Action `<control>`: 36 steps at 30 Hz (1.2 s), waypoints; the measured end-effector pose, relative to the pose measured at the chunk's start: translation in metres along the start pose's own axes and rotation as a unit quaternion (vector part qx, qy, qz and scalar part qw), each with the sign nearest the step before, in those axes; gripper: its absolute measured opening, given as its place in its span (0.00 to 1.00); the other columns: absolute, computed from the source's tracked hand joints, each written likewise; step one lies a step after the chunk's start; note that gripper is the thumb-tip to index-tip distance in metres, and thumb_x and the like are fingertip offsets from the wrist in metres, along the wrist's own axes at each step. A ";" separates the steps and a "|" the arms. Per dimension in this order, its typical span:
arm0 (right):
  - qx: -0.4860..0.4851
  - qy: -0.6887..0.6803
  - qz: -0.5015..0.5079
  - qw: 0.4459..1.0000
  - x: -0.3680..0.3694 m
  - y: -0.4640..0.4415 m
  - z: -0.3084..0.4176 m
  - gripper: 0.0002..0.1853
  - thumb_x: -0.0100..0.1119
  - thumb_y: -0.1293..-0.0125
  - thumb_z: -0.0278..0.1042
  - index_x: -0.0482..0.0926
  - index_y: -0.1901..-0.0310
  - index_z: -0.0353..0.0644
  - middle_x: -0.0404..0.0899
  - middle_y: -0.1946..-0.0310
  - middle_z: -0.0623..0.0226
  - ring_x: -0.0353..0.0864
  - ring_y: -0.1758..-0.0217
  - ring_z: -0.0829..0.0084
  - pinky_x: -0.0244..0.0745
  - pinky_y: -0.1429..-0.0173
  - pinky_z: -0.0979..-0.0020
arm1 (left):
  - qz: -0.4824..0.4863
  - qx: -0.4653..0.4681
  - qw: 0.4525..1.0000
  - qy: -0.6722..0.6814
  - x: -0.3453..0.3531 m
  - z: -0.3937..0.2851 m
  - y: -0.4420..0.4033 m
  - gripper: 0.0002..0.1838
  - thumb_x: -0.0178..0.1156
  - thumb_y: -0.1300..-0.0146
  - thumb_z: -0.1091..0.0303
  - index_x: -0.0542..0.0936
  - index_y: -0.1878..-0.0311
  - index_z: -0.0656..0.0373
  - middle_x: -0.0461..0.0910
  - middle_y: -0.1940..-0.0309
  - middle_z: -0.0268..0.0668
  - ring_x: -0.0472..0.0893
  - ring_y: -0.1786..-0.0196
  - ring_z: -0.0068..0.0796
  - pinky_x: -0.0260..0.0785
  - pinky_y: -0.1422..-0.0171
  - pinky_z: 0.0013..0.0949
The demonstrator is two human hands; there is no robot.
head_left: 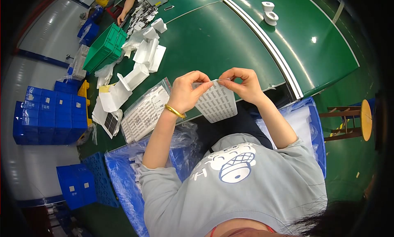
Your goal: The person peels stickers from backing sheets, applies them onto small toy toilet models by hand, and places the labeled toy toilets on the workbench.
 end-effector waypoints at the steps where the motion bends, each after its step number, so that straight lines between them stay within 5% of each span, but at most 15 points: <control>1: 0.003 -0.003 0.000 1.000 -0.001 0.000 0.000 0.04 0.64 0.41 0.26 0.83 0.65 0.37 0.81 0.73 0.72 0.75 0.72 0.84 0.71 0.65 0.80 | -0.001 0.000 1.000 -0.008 0.000 0.000 -0.001 0.07 0.67 0.45 0.70 0.81 0.67 0.64 0.82 0.72 0.34 0.80 0.67 0.22 0.72 0.60 0.26; 12: 0.044 -0.004 0.031 0.999 -0.004 0.000 -0.001 0.06 0.65 0.40 0.30 0.84 0.64 0.38 0.80 0.76 0.73 0.73 0.74 0.86 0.68 0.69 0.81 | 0.009 0.095 0.990 -0.106 0.000 -0.004 -0.001 0.06 0.66 0.45 0.70 0.81 0.70 0.62 0.80 0.75 0.36 0.76 0.71 0.30 0.69 0.59 0.30; 27: -0.028 0.024 -0.001 0.999 0.001 0.002 0.005 0.06 0.64 0.42 0.25 0.84 0.62 0.37 0.82 0.72 0.71 0.77 0.71 0.84 0.72 0.64 0.80 | -0.009 0.136 0.986 -0.091 0.006 -0.011 -0.004 0.06 0.66 0.46 0.73 0.81 0.66 0.63 0.81 0.71 0.37 0.81 0.67 0.31 0.73 0.60 0.31; 36: 0.031 0.003 -0.005 0.999 0.000 0.006 -0.004 0.07 0.65 0.43 0.25 0.84 0.61 0.37 0.82 0.73 0.71 0.76 0.71 0.84 0.72 0.64 0.80 | -0.020 0.133 0.985 -0.107 0.009 -0.007 -0.001 0.05 0.65 0.45 0.73 0.81 0.66 0.63 0.81 0.71 0.37 0.81 0.68 0.31 0.72 0.64 0.30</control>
Point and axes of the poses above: each hand's wrist, its own y-axis away from the middle knuckle, its own x-axis out of the palm, z = x × y, the point moved 2 cm from there along -y, towards the middle knuckle
